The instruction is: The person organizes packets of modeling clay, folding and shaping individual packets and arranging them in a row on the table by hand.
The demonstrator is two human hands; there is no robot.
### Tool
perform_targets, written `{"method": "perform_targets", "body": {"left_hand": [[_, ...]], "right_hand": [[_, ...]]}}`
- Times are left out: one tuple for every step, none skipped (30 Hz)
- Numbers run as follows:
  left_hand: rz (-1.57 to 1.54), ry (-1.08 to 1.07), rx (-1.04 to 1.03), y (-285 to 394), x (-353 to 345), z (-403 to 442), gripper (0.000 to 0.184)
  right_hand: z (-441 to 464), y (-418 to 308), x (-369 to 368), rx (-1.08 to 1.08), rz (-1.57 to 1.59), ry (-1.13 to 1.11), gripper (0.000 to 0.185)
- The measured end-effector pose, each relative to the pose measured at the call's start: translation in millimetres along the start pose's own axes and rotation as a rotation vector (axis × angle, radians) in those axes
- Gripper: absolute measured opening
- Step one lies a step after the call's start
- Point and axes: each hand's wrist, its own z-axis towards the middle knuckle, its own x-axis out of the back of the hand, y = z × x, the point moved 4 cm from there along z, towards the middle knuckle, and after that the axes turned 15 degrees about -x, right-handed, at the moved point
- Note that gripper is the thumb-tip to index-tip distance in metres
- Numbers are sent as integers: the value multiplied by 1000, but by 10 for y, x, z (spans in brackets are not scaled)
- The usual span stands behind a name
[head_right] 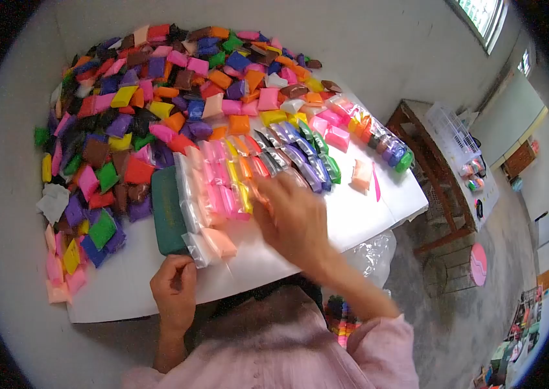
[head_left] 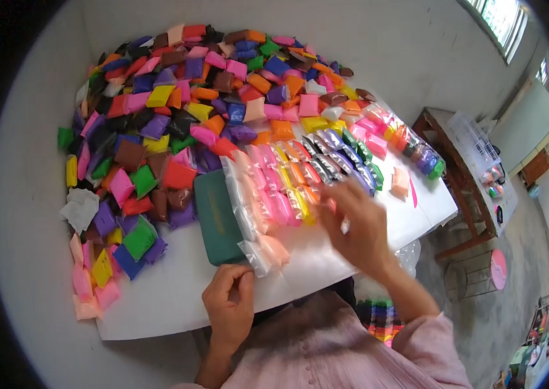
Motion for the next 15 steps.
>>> {"method": "perform_targets", "body": {"left_hand": [[-9, 1, -4, -11, 11, -7, 2], [-18, 0, -8, -19, 16, -11, 3], [-27, -1, -12, -27, 22, -19, 3], [-21, 5, -23, -37, 32, -29, 3], [-15, 13, -35, -51, 38, -36, 3], [-7, 22, -47, -64, 42, -37, 3], [-10, 23, -53, -67, 41, -30, 3], [-12, 25, -57, -56, 36, -27, 3], [-14, 26, -60, -41, 32, -23, 3], [-9, 35, -49, -32, 28, -17, 4], [7, 39, -52, -33, 32, -20, 4], [23, 42, -54, -38, 40, -30, 4], [39, 43, -57, -40, 45, -27, 4], [46, 41, -42, -18, 51, -10, 4], [47, 39, -45, -31, 60, -10, 5]], "right_hand": [[274, 31, -13, -1, -30, 27, 17], [558, 101, -46, 13, -76, 46, 15], [856, 188, -107, 15, -95, 57, 15], [1181, 287, -183, -38, -93, -31, 16], [1468, 462, -316, 33, -111, -14, 17], [1698, 541, -425, 17, -279, -71, 16], [1908, 649, -576, 28, -334, -94, 17], [2077, 745, -750, 39, -389, -119, 20], [2202, 773, -926, 67, -409, -193, 20], [2310, 768, -1102, 96, -429, -266, 20], [2380, 776, -1268, 126, -448, -338, 20], [2424, 809, -1403, 158, -493, -328, 20], [2447, 830, -1521, 188, -539, -317, 21], [2470, 859, -1623, 217, -585, -305, 22], [2470, 841, -1683, 238, -599, -310, 22]]}}
